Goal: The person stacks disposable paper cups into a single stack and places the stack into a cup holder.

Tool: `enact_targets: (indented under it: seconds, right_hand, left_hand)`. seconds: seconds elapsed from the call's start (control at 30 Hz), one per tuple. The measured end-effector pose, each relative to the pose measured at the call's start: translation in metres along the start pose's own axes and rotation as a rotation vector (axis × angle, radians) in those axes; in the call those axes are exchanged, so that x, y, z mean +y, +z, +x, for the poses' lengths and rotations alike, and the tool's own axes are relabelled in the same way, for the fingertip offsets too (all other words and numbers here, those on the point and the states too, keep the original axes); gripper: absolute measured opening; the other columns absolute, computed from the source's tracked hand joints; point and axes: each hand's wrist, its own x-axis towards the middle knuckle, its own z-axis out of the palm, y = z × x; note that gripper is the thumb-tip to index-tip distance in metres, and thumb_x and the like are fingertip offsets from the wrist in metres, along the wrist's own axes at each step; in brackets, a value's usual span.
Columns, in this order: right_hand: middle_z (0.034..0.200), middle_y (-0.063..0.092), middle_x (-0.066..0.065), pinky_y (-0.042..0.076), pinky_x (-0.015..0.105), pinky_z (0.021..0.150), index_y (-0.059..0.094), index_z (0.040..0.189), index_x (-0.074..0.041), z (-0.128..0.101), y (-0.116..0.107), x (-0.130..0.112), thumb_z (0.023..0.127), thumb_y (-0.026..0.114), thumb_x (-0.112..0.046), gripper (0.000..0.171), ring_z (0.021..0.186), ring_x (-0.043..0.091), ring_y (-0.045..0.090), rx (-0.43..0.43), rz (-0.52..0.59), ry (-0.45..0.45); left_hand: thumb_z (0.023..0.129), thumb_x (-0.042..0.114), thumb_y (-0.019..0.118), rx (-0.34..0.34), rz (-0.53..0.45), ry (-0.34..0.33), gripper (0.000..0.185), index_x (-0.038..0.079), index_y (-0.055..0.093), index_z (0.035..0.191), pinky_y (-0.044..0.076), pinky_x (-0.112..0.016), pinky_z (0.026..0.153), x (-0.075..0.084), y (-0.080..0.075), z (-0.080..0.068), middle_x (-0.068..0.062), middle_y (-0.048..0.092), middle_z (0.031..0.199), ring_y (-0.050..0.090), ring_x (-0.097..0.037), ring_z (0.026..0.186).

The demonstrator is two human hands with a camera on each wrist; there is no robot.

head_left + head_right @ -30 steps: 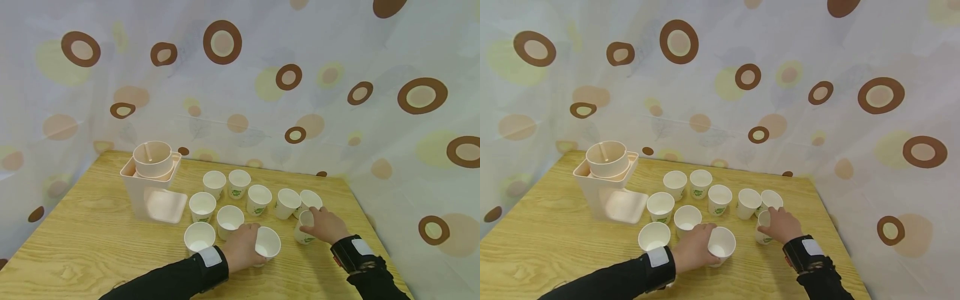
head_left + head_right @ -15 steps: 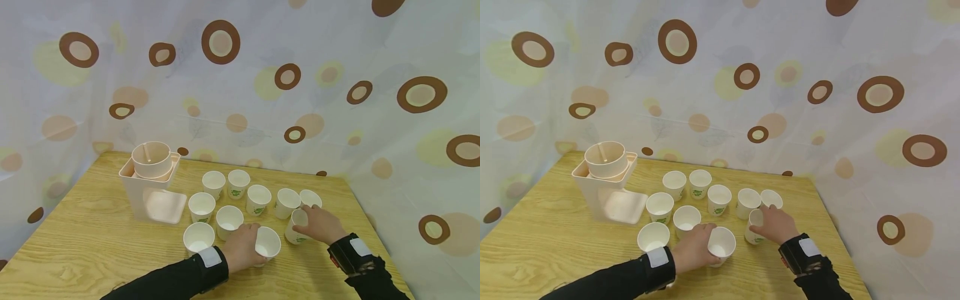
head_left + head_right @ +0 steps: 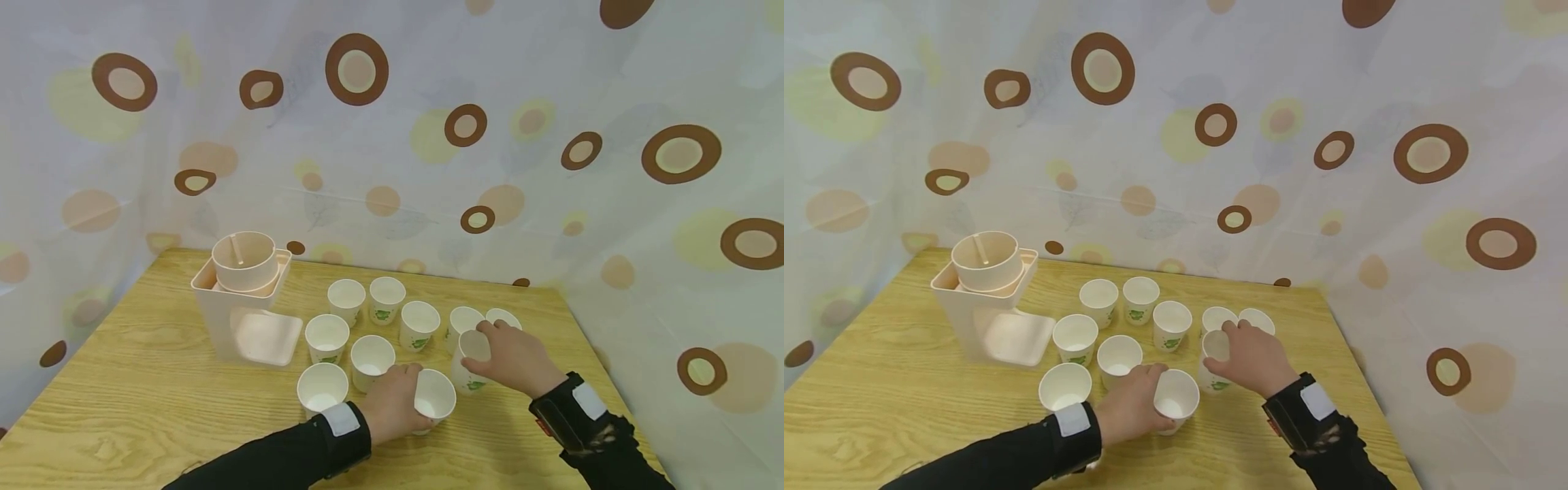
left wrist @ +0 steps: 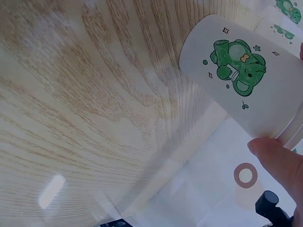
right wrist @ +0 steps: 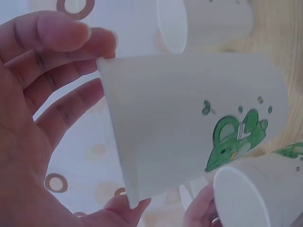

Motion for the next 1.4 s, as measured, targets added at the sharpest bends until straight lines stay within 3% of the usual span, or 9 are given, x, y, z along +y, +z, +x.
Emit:
enact_targets:
  seconds: [0.17,0.47,0.73,0.93,1.4]
  right_hand:
    - [0.095,0.062,0.014,0.046,0.033,0.053,0.059,0.114,-0.004,-0.003,-0.01,-0.008,0.077,0.067,-0.046,0.057,0.072,0.022,0.059,0.058,-0.014,-0.037]
    - [0.098,0.062,0.015,0.047,0.033,0.055,0.059,0.114,-0.004,-0.007,-0.023,-0.017,0.077,0.067,-0.045,0.056,0.075,0.023,0.06,0.084,-0.027,-0.052]
    - [0.099,0.063,0.008,0.042,0.026,0.052,0.059,0.114,-0.01,-0.011,-0.029,-0.034,0.077,0.067,-0.047,0.054,0.068,0.013,0.056,0.047,0.012,-0.111]
    - [0.095,0.064,0.004,0.041,0.024,0.051,0.061,0.109,-0.011,-0.009,-0.024,-0.045,0.074,0.068,-0.049,0.052,0.066,0.011,0.056,0.049,-0.019,-0.17]
    - [0.094,0.064,0.002,0.041,0.025,0.053,0.061,0.109,-0.013,-0.008,-0.019,-0.056,0.073,0.067,-0.052,0.053,0.062,0.012,0.055,-0.003,-0.015,-0.168]
  left_hand:
    - [0.062,0.038,0.084,0.011,-0.002,0.014,0.072,0.004,0.052,0.117,0.05,-0.028,0.076,-0.001,0.002,0.0,-0.006,0.063,0.103,0.059,-0.018,0.094]
    - [0.062,0.037,0.084,0.009,-0.006,0.019,0.071,0.004,0.052,0.118,0.05,-0.028,0.077,-0.002,0.003,0.001,-0.006,0.063,0.103,0.059,-0.018,0.095]
    - [0.062,0.035,0.084,0.016,-0.015,0.022,0.07,0.005,0.052,0.117,0.05,-0.027,0.077,-0.002,0.002,0.0,-0.005,0.063,0.103,0.058,-0.016,0.093]
    - [0.062,0.037,0.084,0.024,0.011,0.015,0.073,0.004,0.052,0.118,0.051,-0.029,0.08,-0.002,0.004,0.0,-0.006,0.063,0.106,0.059,-0.018,0.096]
    - [0.063,0.037,0.084,0.03,0.025,0.016,0.072,0.004,0.052,0.118,0.05,-0.029,0.081,-0.001,0.003,-0.001,-0.005,0.062,0.104,0.058,-0.018,0.096]
